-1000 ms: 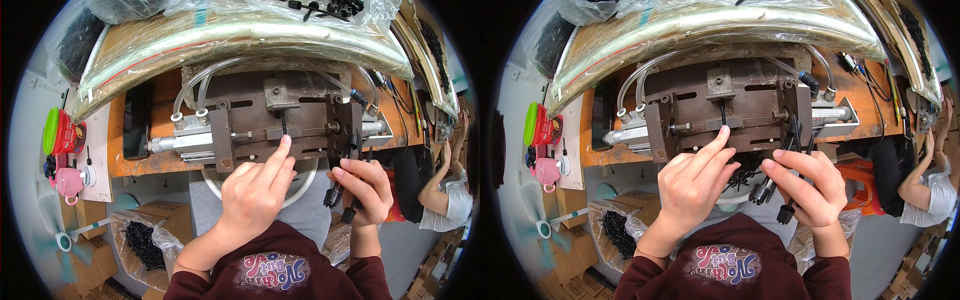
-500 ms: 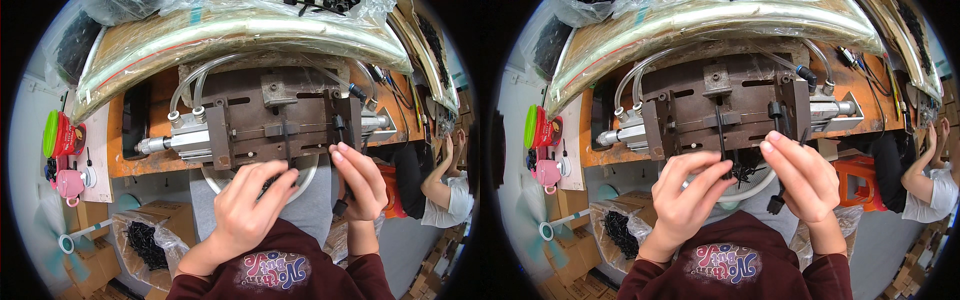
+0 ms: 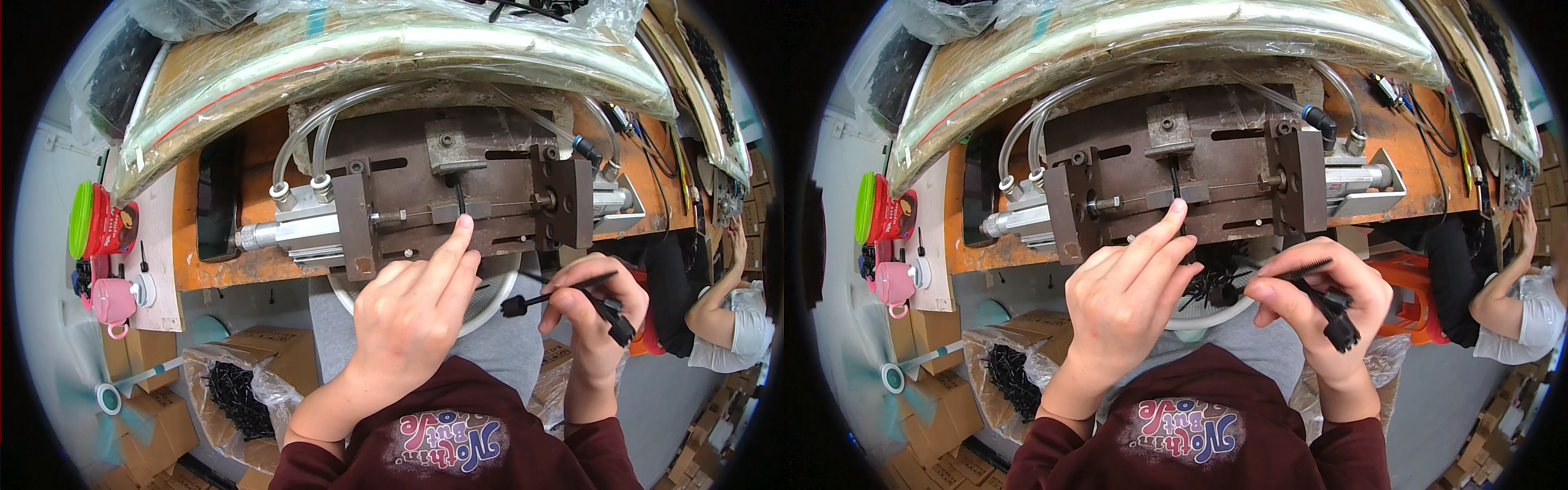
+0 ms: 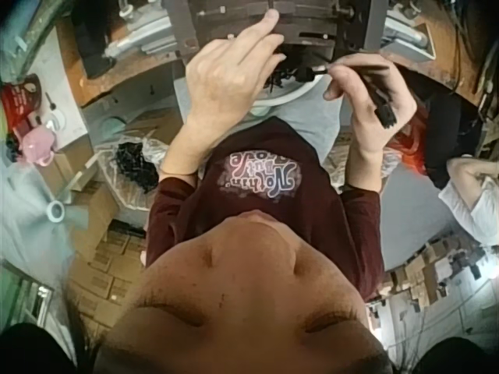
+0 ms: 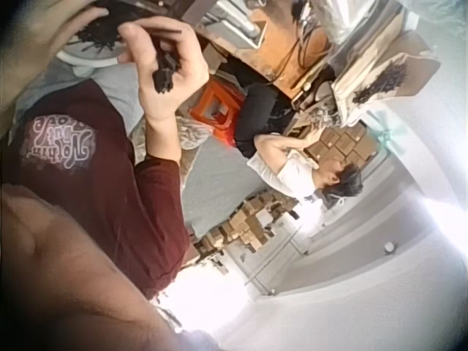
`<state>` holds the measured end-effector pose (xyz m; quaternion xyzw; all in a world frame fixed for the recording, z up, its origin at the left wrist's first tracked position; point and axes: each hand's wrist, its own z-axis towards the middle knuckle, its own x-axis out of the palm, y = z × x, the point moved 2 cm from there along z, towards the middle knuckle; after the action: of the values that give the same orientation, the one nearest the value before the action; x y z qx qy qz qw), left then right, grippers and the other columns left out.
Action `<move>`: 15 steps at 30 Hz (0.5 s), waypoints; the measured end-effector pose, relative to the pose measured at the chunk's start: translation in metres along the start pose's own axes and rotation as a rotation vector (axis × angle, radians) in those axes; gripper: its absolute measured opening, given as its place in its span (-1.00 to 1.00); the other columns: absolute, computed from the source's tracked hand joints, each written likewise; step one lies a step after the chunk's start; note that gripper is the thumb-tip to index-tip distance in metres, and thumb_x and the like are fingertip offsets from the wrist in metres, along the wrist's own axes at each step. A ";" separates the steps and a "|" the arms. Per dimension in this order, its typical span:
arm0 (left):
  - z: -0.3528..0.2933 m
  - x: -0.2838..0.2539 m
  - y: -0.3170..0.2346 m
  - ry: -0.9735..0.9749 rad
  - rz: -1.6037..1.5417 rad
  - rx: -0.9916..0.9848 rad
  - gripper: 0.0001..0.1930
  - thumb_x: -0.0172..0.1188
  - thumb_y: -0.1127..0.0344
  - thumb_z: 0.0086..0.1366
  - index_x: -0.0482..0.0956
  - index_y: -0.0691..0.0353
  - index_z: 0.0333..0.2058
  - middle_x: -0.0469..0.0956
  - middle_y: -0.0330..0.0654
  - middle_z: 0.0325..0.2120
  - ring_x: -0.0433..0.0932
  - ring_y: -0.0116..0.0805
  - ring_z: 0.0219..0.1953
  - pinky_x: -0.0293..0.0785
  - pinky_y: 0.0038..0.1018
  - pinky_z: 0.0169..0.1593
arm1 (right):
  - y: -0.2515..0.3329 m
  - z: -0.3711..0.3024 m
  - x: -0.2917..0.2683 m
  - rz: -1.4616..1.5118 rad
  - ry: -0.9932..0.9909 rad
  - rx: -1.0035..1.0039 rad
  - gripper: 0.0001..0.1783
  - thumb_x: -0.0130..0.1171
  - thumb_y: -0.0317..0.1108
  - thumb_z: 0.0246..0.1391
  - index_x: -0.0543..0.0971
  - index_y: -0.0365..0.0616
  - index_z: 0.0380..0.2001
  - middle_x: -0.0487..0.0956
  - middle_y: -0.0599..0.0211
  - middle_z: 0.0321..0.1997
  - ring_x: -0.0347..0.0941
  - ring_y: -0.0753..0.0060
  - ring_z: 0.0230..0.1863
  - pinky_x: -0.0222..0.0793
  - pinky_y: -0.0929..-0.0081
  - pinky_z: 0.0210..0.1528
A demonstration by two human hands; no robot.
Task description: Using a pneumatic jig to assemble small black plastic components at a workshop workbench.
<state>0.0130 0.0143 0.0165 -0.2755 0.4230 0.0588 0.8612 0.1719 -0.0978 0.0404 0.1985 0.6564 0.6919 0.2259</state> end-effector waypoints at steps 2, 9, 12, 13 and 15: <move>0.000 -0.004 -0.001 -0.006 -0.162 0.027 -0.65 0.47 0.42 -0.03 0.71 0.27 -0.19 0.68 -0.08 -0.05 0.66 -0.30 -0.38 0.56 -0.47 -0.28 | -0.005 0.002 0.002 0.061 0.022 0.071 -0.86 0.39 -0.61 -0.01 0.59 -0.37 -0.40 0.65 0.19 -0.47 0.57 0.52 -0.58 0.44 0.65 -0.53; -0.015 -0.020 -0.012 0.016 -0.452 0.111 -0.63 0.50 0.46 -0.07 0.75 0.22 -0.18 0.68 -0.13 -0.24 0.68 -0.29 -0.31 0.63 -0.44 -0.26 | -0.016 0.007 0.013 0.287 0.184 0.166 -0.87 0.28 -0.66 0.09 0.56 -0.38 -0.28 0.67 0.07 -0.38 0.60 0.45 -0.54 0.52 0.57 -0.48; -0.014 -0.024 -0.009 -0.081 -0.311 -0.034 -0.65 0.51 0.47 -0.10 0.76 0.25 -0.23 0.66 -0.12 -0.24 0.67 -0.31 -0.23 0.63 -0.41 -0.23 | -0.011 0.008 0.011 0.272 0.049 0.025 -0.84 0.24 -0.64 0.14 0.54 -0.39 -0.19 0.68 0.03 -0.33 0.62 0.40 -0.48 0.56 0.54 -0.39; -0.013 -0.019 -0.007 -0.071 -0.234 -0.073 -0.64 0.49 0.46 -0.10 0.74 0.27 -0.23 0.66 -0.07 -0.16 0.65 -0.27 -0.21 0.61 -0.40 -0.18 | -0.014 0.008 0.006 0.230 0.078 -0.024 -0.82 0.18 -0.63 0.20 0.52 -0.40 -0.12 0.68 -0.04 -0.23 0.66 0.33 -0.38 0.61 0.47 -0.31; -0.013 -0.006 -0.001 -0.076 -0.096 -0.006 -0.64 0.48 0.45 -0.09 0.73 0.27 -0.23 0.66 -0.06 -0.10 0.65 -0.26 -0.24 0.60 -0.40 -0.18 | -0.011 0.008 0.008 0.185 0.036 -0.081 -0.81 0.16 -0.63 0.21 0.51 -0.41 -0.11 0.66 -0.08 -0.17 0.67 0.28 -0.33 0.63 0.43 -0.26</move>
<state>0.0007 0.0075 0.0155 -0.2957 0.3761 0.0289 0.8776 0.1703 -0.0861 0.0298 0.2364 0.6107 0.7393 0.1571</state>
